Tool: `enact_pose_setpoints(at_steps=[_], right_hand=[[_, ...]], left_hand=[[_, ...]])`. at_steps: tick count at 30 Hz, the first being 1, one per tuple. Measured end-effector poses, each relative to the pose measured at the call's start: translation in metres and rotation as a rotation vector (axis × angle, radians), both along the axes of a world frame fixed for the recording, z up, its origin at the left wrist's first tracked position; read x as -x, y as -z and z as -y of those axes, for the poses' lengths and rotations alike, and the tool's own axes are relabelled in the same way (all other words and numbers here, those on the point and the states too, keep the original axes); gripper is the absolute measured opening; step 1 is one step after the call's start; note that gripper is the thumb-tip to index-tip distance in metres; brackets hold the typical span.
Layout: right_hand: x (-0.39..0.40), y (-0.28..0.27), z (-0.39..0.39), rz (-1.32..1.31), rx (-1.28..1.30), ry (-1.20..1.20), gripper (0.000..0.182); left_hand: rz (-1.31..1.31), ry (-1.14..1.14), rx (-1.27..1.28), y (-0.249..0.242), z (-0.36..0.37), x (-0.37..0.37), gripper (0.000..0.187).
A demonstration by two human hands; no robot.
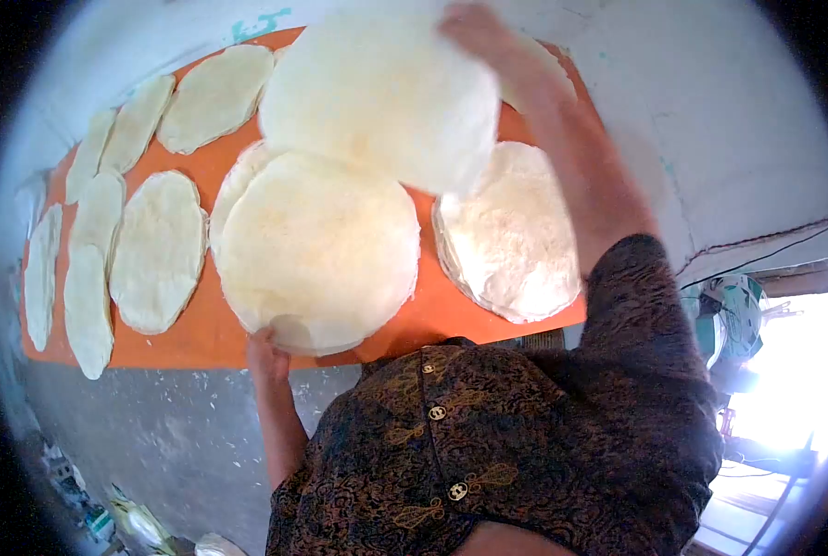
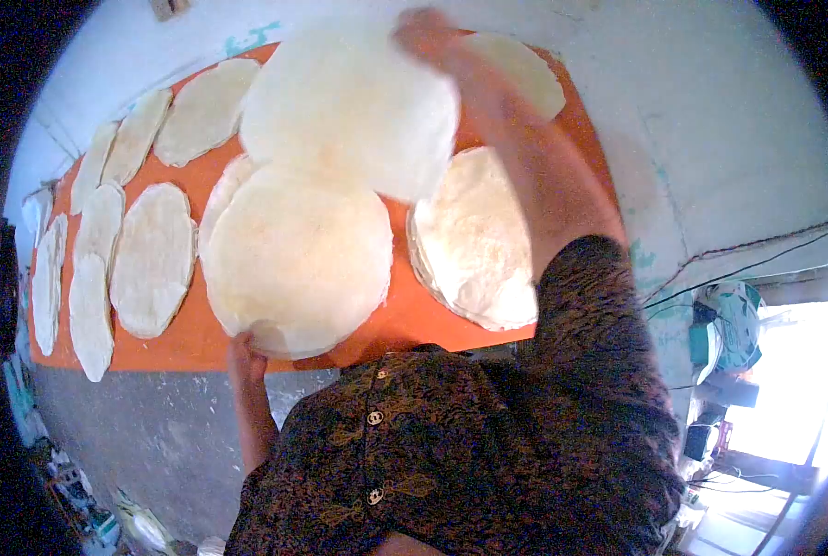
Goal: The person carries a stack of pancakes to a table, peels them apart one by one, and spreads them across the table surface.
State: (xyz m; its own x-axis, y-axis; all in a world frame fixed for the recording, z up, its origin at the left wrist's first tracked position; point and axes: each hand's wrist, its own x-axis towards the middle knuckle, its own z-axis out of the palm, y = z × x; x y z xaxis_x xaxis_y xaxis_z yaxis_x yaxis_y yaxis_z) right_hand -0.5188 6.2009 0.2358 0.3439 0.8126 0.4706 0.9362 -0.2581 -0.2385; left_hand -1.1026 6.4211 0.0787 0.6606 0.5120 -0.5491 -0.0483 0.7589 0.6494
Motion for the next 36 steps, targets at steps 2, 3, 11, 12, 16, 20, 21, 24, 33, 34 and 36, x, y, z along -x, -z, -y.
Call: enact_pose_setpoints(at_steps=[2,3,11,12,16,20,21,24,33,34,36], right_hand=[[0.009,-0.115,0.026,0.897,0.189,0.3,0.019],[0.003,-0.144,0.038,0.967,-0.012,0.308,0.017],[0.07,-0.142,0.053,0.345,0.086,0.718,0.019],[0.079,-0.121,0.052,0.198,0.311,0.851,0.023],[0.013,0.076,0.077,0.491,0.497,0.723,0.032],[0.177,0.064,0.011,-0.375,0.487,0.386,0.064],[0.234,0.045,-0.008,-0.587,0.495,0.265,0.076],[0.359,0.042,-0.027,-0.85,0.302,-0.223,0.073],[0.413,0.038,-0.031,-0.447,0.197,0.011,0.019],[0.401,0.033,-0.033,-0.477,0.22,0.024,0.018],[0.375,0.016,-0.032,-0.511,0.235,0.053,0.02]], left_hand=[[0.004,0.082,-0.015,0.025,-0.012,0.006,0.038],[0.009,0.058,0.009,0.022,-0.011,0.003,0.038],[-0.058,-0.071,0.007,0.006,-0.004,-0.006,0.039],[-0.06,-0.07,0.002,0.005,-0.002,-0.009,0.04],[-0.004,-0.016,-0.017,-0.012,0.013,-0.018,0.042],[0.08,0.062,-0.014,-0.049,0.031,-0.027,0.044],[0.098,0.072,-0.017,-0.061,0.036,-0.031,0.043],[0.114,0.082,-0.01,-0.08,0.043,-0.048,0.042],[0.258,0.29,-0.027,-0.106,0.046,-0.063,0.035],[0.26,0.333,-0.062,-0.107,0.046,-0.06,0.035],[0.279,0.422,-0.129,-0.106,0.048,-0.054,0.035]])
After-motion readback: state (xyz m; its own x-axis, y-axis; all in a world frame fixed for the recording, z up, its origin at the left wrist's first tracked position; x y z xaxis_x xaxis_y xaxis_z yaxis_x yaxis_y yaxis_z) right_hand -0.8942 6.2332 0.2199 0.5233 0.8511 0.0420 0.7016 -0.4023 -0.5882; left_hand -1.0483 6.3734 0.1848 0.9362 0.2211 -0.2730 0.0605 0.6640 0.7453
